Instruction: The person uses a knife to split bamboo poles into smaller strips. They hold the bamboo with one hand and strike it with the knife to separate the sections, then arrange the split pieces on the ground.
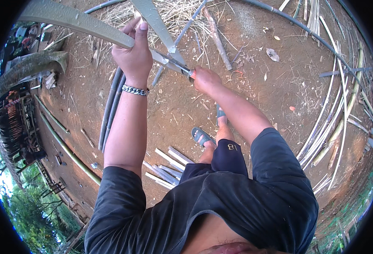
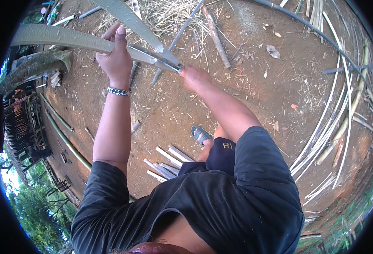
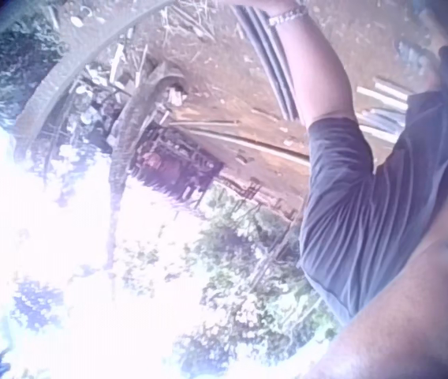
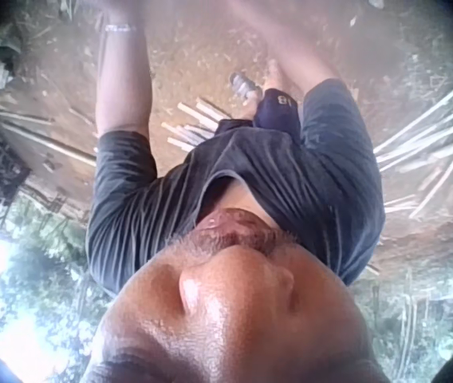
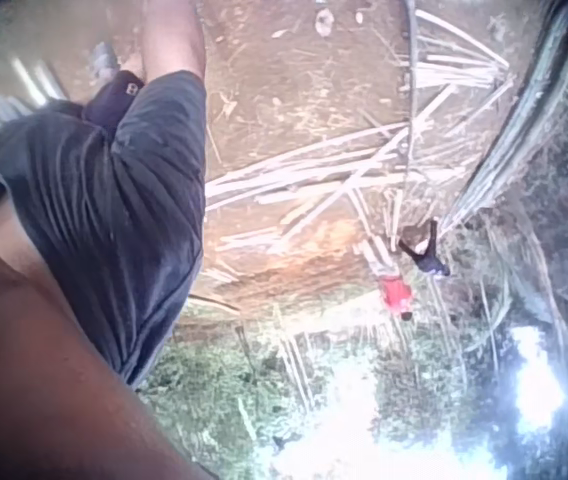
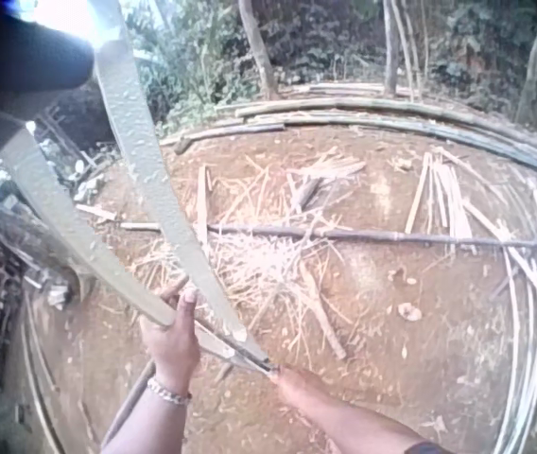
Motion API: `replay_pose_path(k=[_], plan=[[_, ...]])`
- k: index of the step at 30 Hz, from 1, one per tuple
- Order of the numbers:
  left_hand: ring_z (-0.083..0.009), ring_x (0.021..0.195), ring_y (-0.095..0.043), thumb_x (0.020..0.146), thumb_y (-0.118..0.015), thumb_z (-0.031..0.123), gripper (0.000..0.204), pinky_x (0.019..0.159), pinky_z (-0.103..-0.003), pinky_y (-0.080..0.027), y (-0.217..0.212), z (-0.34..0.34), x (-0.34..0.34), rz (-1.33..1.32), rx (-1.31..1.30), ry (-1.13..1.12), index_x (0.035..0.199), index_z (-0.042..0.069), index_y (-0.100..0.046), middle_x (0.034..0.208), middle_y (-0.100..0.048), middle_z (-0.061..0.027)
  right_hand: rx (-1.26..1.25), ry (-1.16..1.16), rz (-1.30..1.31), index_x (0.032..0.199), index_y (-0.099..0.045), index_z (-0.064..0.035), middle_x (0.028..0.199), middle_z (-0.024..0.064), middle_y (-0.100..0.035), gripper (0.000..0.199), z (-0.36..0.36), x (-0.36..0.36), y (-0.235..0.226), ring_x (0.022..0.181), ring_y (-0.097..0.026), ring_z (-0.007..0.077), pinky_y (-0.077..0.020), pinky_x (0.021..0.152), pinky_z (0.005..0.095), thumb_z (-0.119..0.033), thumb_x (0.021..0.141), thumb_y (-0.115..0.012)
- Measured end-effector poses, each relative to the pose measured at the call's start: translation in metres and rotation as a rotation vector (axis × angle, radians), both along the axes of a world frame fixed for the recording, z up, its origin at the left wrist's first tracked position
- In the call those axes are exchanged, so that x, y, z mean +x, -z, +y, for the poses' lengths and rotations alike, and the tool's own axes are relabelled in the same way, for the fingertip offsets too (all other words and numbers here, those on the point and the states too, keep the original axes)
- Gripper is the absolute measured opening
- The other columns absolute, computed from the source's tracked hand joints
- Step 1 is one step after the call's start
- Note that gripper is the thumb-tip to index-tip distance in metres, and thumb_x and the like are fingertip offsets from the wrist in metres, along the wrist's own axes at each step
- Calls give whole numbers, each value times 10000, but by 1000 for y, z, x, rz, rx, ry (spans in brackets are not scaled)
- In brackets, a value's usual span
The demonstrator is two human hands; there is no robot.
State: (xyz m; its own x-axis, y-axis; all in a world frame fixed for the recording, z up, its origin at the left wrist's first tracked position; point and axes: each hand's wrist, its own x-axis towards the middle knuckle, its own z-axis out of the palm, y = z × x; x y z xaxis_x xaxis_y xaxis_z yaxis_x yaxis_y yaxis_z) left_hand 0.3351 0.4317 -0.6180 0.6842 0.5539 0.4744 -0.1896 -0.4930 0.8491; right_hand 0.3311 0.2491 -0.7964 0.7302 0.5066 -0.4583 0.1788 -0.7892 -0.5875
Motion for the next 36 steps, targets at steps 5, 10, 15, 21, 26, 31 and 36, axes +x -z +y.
replay_pose_path(k=[5, 10, 15, 21, 26, 31, 36], plan=[[-103, 721, -632, 925, -767, 215, 275, 686, -253, -500, -4, -10, 0, 34, 112, -64, 1017, -41, -728, 799, -709, -52, 65, 11, 86, 1091, -592, -35, 1004, 228, -699, 262, 2, -5, 4, 983, -674, 424, -524, 832, 533, -253, 947, -594], [-130, 722, -656, 905, -788, 209, 245, 670, -279, -510, 0, 3, -6, 93, 177, -67, 944, -25, -729, 774, -702, -62, 101, 29, 163, 1169, -600, -50, 1082, 222, -695, 331, 9, -18, 7, 1059, -660, 408, -534, 885, 503, -202, 875, -628], [-93, 608, -625, 891, -802, 174, 218, 572, -233, -479, -5, 21, -9, 54, 46, 59, 877, -15, -694, 721, -679, -57, 240, 109, 229, 1137, -619, -42, 1085, 225, -697, 346, 23, -27, 46, 1049, -663, 409, -532, 878, 490, -211, 838, -658], [-85, 589, -596, 904, -784, 143, 201, 552, -216, -470, -4, 27, 4, -36, -88, 115, 879, -27, -680, 693, -656, -49, 118, 154, 396, 1123, -631, -21, 1073, 224, -701, 364, 33, -48, 182, 1026, -671, 403, -532, 868, 478, -235, 833, -679], [-82, 633, -575, 923, -753, 96, 171, 536, -217, -456, 0, 45, 19, -95, -131, 182, 936, -58, -681, 789, -664, -70, 251, 190, 562, 1103, -645, -18, 1043, 221, -705, 355, 41, -47, 188, 992, -682, 393, -537, 837, 470, -257, 844, -685], [-94, 697, -558, 936, -722, 72, 136, 576, -244, -441, 2, 43, 26, -59, -109, 191, 956, -54, -677, 822, -634, -71, 66, 165, 376, 1066, -651, -55, 1004, 203, -710, 297, 40, -34, 192, 956, -682, 395, -537, 802, 474, -263, 856, -678], [-73, 701, -548, 910, -756, 76, 152, 570, -225, -413, 4, 40, 35, -86, -130, 166, 968, -47, -689, 797, -623, -48, -38, 85, 284, 1172, -649, -99, 1138, 194, -697, 290, 29, -12, 166, 1063, -663, 390, -517, 892, 509, -291, 990, -530]])
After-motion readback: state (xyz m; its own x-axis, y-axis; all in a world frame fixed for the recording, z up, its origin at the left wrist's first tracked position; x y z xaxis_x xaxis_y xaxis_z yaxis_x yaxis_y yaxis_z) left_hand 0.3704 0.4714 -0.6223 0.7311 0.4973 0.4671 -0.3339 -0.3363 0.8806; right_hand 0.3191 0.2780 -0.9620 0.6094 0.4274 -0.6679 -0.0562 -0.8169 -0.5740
